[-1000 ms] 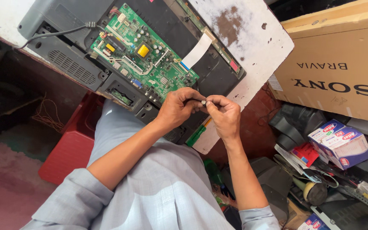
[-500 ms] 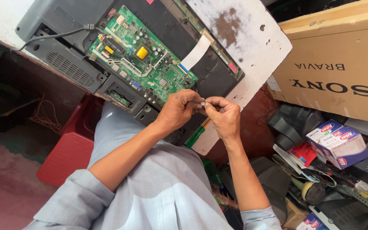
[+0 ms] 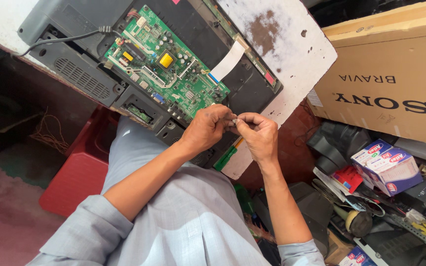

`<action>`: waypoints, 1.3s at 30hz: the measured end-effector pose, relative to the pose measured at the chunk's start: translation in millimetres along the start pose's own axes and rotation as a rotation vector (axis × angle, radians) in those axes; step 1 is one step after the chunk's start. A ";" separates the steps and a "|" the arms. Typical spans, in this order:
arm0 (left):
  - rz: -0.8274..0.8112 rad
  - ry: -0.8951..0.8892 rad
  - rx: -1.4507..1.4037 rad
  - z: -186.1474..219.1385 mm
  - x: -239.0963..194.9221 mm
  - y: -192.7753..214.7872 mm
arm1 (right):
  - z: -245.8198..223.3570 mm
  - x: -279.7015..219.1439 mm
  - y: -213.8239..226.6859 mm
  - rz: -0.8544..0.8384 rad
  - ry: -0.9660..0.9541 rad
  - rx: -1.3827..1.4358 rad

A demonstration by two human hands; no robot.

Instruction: The person connects a cable to a circuit board inside a disassembled television, then flips the unit over. They remove the front glass panel and wipe the screen and panel with a cloth. The person handles the screen and glass components carefully during the cleaning process.

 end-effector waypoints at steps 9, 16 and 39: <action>-0.028 -0.090 -0.044 9.6 -1.1 3.0 | 15.7 1.9 6.0 -0.081 -0.026 0.147; 0.037 -0.023 0.025 8.7 -4.2 -0.2 | 22.2 1.1 6.1 -0.133 0.024 0.176; 0.004 -0.116 0.346 -3.8 -8.4 -14.5 | 57.1 6.9 13.1 0.041 -0.060 0.170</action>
Point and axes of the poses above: each hand's wrist, its own x-axis towards the middle knuckle, its own y-axis out of the back of the hand, z = x × y, the point moved 6 cm from there along x, towards the middle knuckle, and after that the axes turned 5 degrees about y, right-handed, at the moved point
